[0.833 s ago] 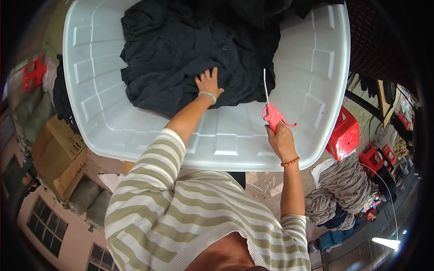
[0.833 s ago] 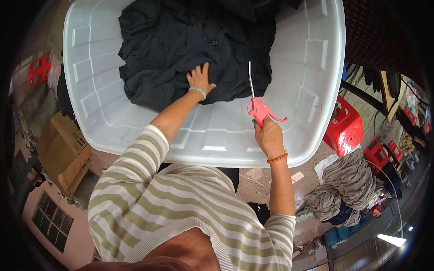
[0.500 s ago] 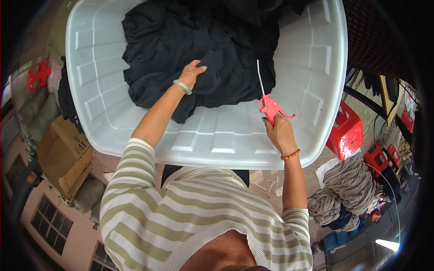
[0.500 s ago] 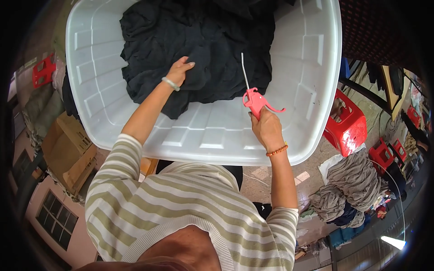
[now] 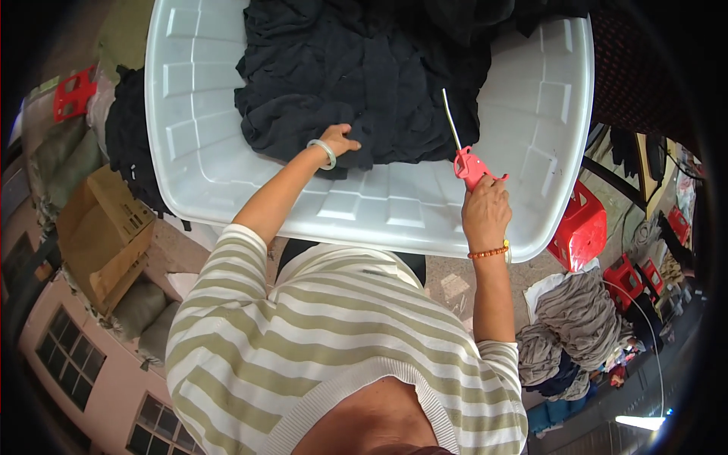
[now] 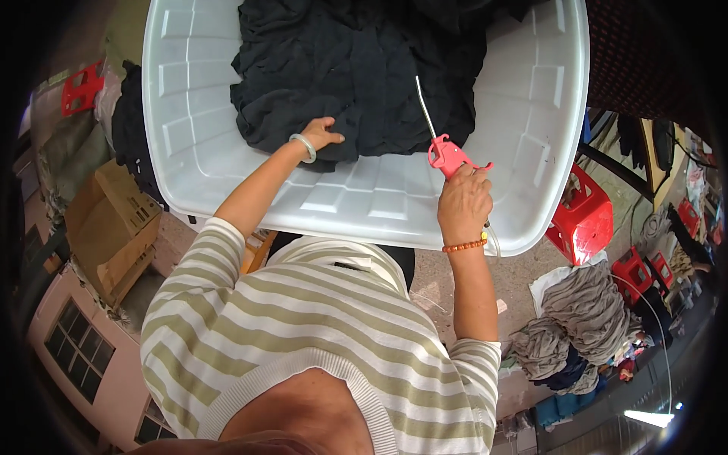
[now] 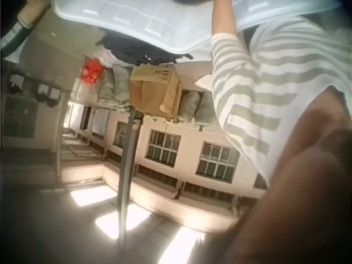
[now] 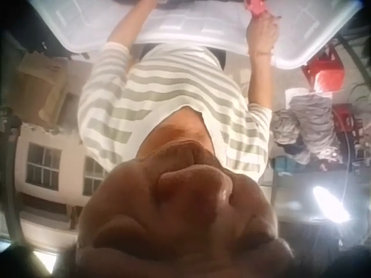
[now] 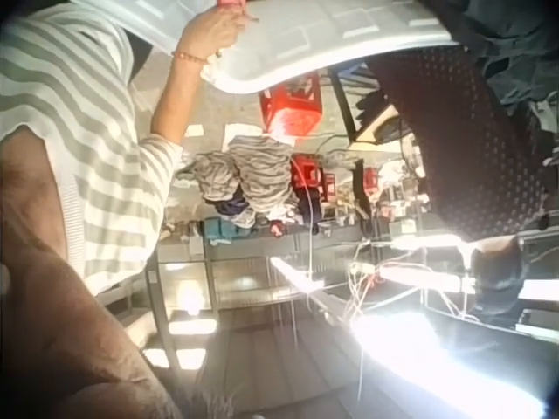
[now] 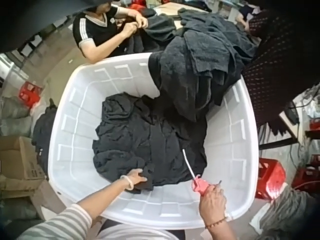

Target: Trimming loose threads from black garments using a pneumatic tool in a sewing factory.

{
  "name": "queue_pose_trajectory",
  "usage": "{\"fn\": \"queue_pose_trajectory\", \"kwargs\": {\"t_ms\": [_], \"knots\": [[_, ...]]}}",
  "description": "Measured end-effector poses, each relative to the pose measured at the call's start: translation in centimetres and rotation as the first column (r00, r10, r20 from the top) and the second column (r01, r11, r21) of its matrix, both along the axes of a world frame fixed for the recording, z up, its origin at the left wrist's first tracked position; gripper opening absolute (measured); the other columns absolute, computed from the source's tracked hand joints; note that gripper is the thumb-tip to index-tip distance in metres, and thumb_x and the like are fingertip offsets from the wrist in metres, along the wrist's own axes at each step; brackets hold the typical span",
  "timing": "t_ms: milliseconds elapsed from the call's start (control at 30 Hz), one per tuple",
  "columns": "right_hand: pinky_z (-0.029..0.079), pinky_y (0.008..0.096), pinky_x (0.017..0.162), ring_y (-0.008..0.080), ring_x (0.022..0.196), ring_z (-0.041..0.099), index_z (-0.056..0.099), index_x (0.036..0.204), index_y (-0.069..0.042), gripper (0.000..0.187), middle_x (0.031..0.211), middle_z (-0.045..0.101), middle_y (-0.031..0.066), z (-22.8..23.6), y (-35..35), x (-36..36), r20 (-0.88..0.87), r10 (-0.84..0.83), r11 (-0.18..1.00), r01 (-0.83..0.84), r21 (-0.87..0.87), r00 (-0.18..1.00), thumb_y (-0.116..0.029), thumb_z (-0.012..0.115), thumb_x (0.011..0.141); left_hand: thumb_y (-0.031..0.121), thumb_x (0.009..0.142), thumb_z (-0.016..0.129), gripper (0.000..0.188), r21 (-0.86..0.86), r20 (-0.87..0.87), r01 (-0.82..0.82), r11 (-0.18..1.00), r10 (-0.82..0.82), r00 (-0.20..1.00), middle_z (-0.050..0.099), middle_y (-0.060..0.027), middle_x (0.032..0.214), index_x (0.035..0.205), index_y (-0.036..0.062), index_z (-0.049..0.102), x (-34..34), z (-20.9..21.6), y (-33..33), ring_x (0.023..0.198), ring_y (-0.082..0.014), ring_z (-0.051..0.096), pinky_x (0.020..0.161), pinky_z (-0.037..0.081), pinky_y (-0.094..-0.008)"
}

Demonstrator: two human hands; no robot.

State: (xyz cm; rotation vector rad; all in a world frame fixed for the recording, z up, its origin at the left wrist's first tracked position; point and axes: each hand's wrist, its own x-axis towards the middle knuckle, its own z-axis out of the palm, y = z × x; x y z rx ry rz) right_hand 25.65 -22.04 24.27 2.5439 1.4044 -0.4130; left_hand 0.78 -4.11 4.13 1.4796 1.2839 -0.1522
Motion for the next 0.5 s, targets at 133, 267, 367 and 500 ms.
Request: {"fn": "queue_pose_trajectory", "kwargs": {"t_ms": [133,267,367,500], "knots": [[0.052,0.0395,0.063,0.0322,0.080,0.058,0.051,0.088,0.000,0.017,0.096,0.049,0.0184,1.3,-1.4,-1.8,-0.004,0.036,0.989,-0.035,0.141,0.999,-0.010,0.062,0.080,0.034,0.063,0.080,0.051,-0.188,-0.138,0.351,0.917,-0.378,0.915,0.066,-0.0132,0.103,0.101,0.0042,0.063,0.1,-1.9,-3.6,0.097,-0.0299,0.062,0.083,0.048,-0.0353],[0.051,0.0442,0.067,0.0399,0.082,0.058,0.049,0.098,0.001,0.026,0.101,0.051,0.0232,2.5,-1.8,-2.4,-0.145,0.016,0.986,0.009,0.168,0.989,-0.012,0.064,0.081,0.053,0.073,0.069,0.072,-0.196,-0.340,0.287,0.938,-0.340,0.877,0.054,-0.0151,0.130,0.126,0.0065,0.052,2.0,-2.5,-6.5,0.119,-0.0330,0.053,0.097,0.045,-0.0360],[0.049,0.0458,0.067,0.0418,0.079,0.056,0.048,0.098,0.001,0.026,0.097,0.049,0.0227,3.3,-1.6,-2.5,-0.251,-0.030,0.982,0.076,0.174,0.968,-0.013,0.064,0.082,0.046,0.080,0.066,0.060,-0.171,-0.411,0.390,0.905,-0.426,0.806,0.054,-0.0148,0.131,0.125,0.0065,0.055,3.2,-3.5,-5.8,0.118,-0.0323,0.054,0.097,0.045,-0.0383],[0.050,0.0464,0.068,0.0410,0.083,0.057,0.047,0.101,0.000,0.029,0.099,0.048,0.0196,3.8,-1.7,-2.3,-0.285,-0.062,0.979,0.114,0.168,0.957,-0.007,0.064,0.078,0.030,0.079,0.067,0.034,-0.124,-0.273,0.666,0.736,-0.670,0.690,0.060,-0.0141,0.121,0.106,0.0088,0.064,3.4,-3.8,-5.9,0.111,-0.0328,0.057,0.091,0.047,-0.0390]]}}
